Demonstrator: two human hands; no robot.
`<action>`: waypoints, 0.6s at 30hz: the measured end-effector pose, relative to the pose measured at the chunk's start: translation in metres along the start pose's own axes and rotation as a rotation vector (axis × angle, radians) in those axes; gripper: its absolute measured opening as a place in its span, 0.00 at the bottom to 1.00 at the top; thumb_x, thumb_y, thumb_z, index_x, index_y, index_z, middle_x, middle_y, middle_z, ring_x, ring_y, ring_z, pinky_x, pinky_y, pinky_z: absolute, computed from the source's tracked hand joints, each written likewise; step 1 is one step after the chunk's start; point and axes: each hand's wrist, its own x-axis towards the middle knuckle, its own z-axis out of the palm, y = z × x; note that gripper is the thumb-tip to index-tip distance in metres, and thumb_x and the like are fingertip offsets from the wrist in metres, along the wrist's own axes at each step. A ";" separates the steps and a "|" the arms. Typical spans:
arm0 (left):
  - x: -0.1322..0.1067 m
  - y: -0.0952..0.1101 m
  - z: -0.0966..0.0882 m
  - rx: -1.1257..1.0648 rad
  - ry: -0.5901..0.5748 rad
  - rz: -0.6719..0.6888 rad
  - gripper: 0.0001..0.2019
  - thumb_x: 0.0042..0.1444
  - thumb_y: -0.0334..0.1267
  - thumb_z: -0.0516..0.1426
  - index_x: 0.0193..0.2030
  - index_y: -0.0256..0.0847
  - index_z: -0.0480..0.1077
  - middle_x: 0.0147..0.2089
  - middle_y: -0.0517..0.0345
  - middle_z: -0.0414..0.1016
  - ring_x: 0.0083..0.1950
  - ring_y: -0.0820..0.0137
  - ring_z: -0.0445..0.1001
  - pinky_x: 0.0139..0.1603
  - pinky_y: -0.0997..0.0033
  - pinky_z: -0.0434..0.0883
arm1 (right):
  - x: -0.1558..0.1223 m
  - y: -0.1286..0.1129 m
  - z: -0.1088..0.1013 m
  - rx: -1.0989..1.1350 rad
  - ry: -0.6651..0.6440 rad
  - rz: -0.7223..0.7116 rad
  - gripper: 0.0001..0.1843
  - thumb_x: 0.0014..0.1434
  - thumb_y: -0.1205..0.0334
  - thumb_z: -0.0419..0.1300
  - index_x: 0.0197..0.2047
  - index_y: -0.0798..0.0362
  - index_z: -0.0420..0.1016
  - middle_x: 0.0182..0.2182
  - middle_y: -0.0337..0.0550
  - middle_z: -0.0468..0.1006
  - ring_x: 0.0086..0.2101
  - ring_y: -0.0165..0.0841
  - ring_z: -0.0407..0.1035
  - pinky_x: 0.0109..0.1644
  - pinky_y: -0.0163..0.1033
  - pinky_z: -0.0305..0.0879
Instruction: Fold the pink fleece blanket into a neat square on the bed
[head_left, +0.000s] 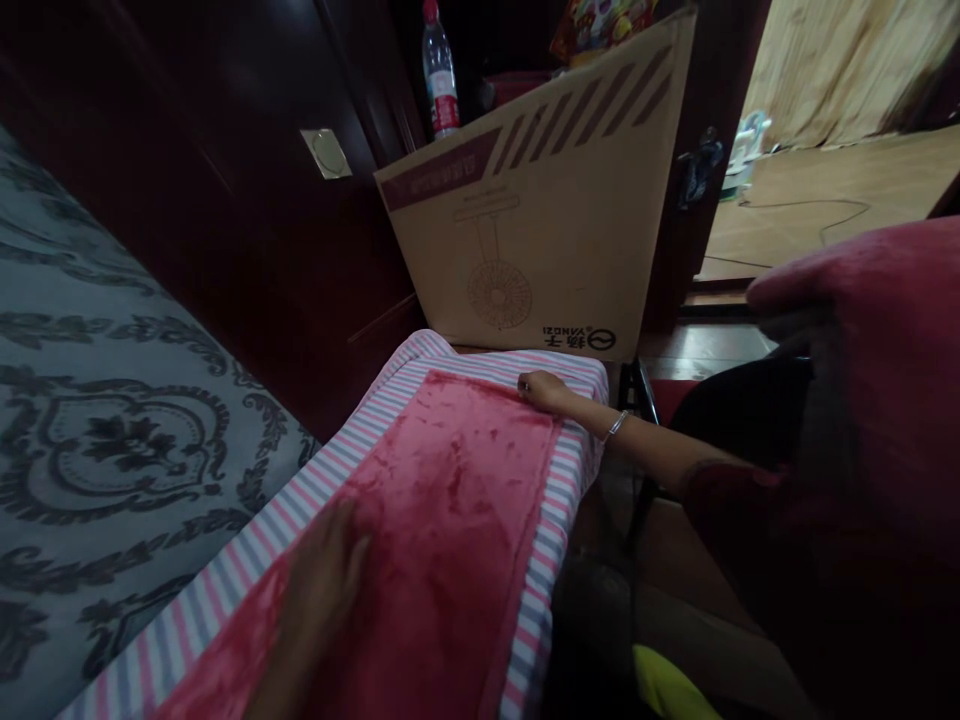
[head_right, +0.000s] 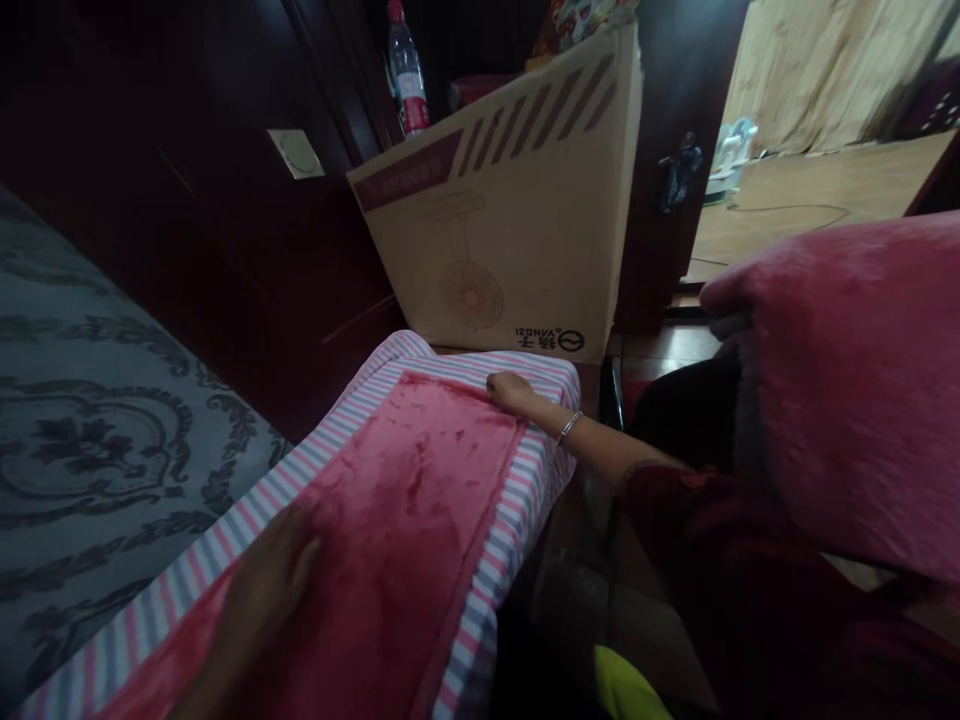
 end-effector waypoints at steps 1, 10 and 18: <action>0.000 0.022 0.004 -0.037 -0.004 0.061 0.28 0.64 0.46 0.45 0.65 0.34 0.65 0.67 0.40 0.68 0.69 0.54 0.64 0.69 0.49 0.61 | 0.000 0.002 -0.001 -0.001 -0.002 0.006 0.16 0.64 0.64 0.54 0.49 0.56 0.79 0.48 0.53 0.80 0.44 0.37 0.73 0.41 0.33 0.62; -0.031 0.139 0.034 -0.090 -0.248 0.390 0.30 0.66 0.39 0.50 0.74 0.54 0.50 0.77 0.54 0.48 0.77 0.53 0.46 0.71 0.35 0.53 | -0.008 0.023 -0.005 -0.026 -0.076 0.067 0.20 0.67 0.55 0.52 0.52 0.57 0.78 0.49 0.53 0.80 0.43 0.35 0.74 0.39 0.33 0.62; -0.035 0.142 0.027 -0.133 -0.327 0.373 0.30 0.67 0.43 0.50 0.75 0.54 0.48 0.78 0.54 0.43 0.78 0.52 0.40 0.72 0.34 0.47 | -0.011 0.030 0.008 -0.085 -0.084 0.009 0.21 0.64 0.51 0.58 0.54 0.55 0.76 0.51 0.54 0.79 0.49 0.40 0.72 0.44 0.36 0.62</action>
